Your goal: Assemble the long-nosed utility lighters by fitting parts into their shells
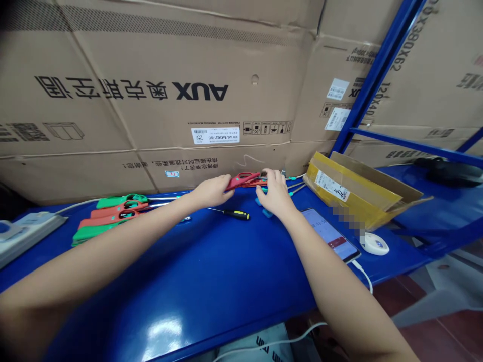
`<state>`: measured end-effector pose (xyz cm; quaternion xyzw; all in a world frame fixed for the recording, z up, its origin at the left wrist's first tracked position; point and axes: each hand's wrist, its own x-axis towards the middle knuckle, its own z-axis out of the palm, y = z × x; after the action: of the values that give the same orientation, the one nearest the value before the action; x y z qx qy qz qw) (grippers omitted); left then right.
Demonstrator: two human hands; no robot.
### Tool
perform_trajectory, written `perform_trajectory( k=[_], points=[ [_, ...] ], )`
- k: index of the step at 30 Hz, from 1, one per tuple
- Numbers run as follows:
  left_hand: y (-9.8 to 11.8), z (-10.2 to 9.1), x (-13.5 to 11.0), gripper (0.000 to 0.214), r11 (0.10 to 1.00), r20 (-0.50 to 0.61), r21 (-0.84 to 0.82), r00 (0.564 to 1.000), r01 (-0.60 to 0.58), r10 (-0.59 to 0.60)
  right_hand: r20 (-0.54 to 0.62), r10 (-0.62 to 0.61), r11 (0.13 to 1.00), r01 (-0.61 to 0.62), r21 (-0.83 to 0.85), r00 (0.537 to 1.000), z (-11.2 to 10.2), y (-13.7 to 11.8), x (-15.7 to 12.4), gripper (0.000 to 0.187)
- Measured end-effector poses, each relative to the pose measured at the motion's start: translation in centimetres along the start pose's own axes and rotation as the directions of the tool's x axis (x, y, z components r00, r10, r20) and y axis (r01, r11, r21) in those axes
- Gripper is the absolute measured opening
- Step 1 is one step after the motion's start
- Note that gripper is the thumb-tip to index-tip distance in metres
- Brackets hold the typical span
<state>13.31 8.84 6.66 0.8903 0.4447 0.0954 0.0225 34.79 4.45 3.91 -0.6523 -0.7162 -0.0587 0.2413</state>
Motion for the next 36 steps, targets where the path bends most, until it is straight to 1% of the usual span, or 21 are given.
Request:
perform_trajectory(
  k=[2,4,6,7,9,10,12,13,14,17,19,20,22,23,26,28,31,33,34,36],
  points=[
    [-1.1,-1.3,-3.0,0.025,1.0,-0.01,0.012,1.0,0.012,-0.012,0.002,-0.076,0.996,0.075,0.04,0.997,-0.2,-0.6,-0.4,0.056],
    [-1.9,-2.4,-6.3,0.022,1.0,0.004,0.018,1.0,0.021,-0.021,0.01,-0.156,0.985,0.155,0.074,0.988,-0.1,-1.3,-0.8,0.056],
    [-2.4,-2.9,-9.8,0.021,0.999,0.027,0.016,0.999,0.031,-0.031,-0.013,-0.248,0.963,0.248,0.105,0.969,0.2,-2.1,-1.3,0.049],
    [-2.6,-3.0,-11.5,0.021,0.999,0.038,0.015,0.999,0.037,-0.038,-0.026,-0.3,0.945,0.301,0.124,0.953,0.3,-2.5,-1.6,0.042],
    [-2.8,-2.9,-14.7,0.022,0.998,0.066,-0.013,0.996,0.055,-0.054,-0.017,-0.422,0.89,0.417,0.184,0.907,0.3,-3.3,-2.0,0.025],
    [-2.8,-2.7,-16.1,0.023,0.997,0.09,-0.049,0.994,0.064,-0.06,0.019,-0.483,0.855,0.467,0.226,0.875,0.1,-3.7,-2.3,0.019],
    [-2.8,-2.2,-18.3,0.02,0.99,0.147,-0.12,0.987,0.08,-0.062,0.124,-0.604,0.772,0.539,0.338,0.787,-0.5,-4.5,-2.9,0.018],
    [-2.8,-1.9,-19.1,0.018,0.989,0.183,-0.131,0.982,0.075,-0.05,0.181,-0.642,0.742,0.546,0.389,0.745,-0.8,-4.8,-3.2,0.019],
    [-2.8,-1.5,-19.6,0.016,0.989,0.195,-0.14,0.98,0.058,-0.03,0.246,-0.659,0.734,0.538,0.413,0.71,-1.1,-5.1,-3.5,0.019],
    [-2.9,-0.4,-20.2,0.013,0.987,0.198,-0.162,0.98,-0.002,0.034,0.46,-0.646,0.763,0.489,0.422,0.61,-1.9,-5.6,-4.3,0.014],
    [-3.1,0.2,-20.1,0.017,0.982,0.186,-0.189,0.981,-0.017,0.053,0.552,-0.619,0.785,0.455,0.42,0.559,-2.3,-5.8,-4.6,0.01],
    [-3.1,0.5,-20.0,0.021,0.978,0.176,-0.206,0.983,-0.023,0.06,0.579,-0.608,0.794,0.443,0.417,0.544,-2.4,-5.9,-4.7,0.007],
    [-3.3,0.9,-19.9,0.03,0.972,0.15,-0.231,0.986,-0.033,0.069,0.615,-0.585,0.81,0.424,0.406,0.528,-2.5,-6.1,-4.8,0.004],
    [-3.4,1.0,-20.0,0.031,0.97,0.141,-0.242,0.987,-0.037,0.073,0.623,-0.577,0.815,0.412,0.406,0.528,-2.5,-6.1,-4.8,0.003],
    [-3.5,1.2,-20.2,0.026,0.955,0.1,-0.29,0.991,-0.057,0.09,0.605,-0.576,0.817,0.394,0.421,0.55,-2.5,-6.5,-5.1,0.021],
    [-3.6,1.3,-20.3,0.025,0.943,0.071,-0.322,0.991,-0.082,0.11,0.565,-0.606,0.795,0.413,0.444,0.56,-2.2,-7.0,-5.3,0.028],
    [-3.7,1.6,-20.3,0.031,0.941,0.027,-0.323,0.993,-0.104,0.119,0.51,-0.66,0.751,0.478,0.455,0.552,-1.5,-7.8,-5.7,0.024],
    [-3.9,1.8,-20.2,0.037,0.95,-0.003,-0.294,0.994,-0.108,0.111,0.499,-0.669,0.743,0.504,0.441,0.551,-1.1,-8.2,-5.8,0.024],
    [-4.0,1.9,-20.1,0.039,0.954,-0.013,-0.281,0.994,-0.106,0.107,0.495,-0.668,0.744,0.506,0.436,0.556,-0.8,-8.3,-5.8,0.024],
    [-4.4,2.1,-20.0,0.044,0.957,-0.019,-0.269,0.994,-0.105,0.103,0.485,-0.653,0.757,0.489,0.433,0.581,-0.5,-8.5,-5.8,0.022]
  ],
)
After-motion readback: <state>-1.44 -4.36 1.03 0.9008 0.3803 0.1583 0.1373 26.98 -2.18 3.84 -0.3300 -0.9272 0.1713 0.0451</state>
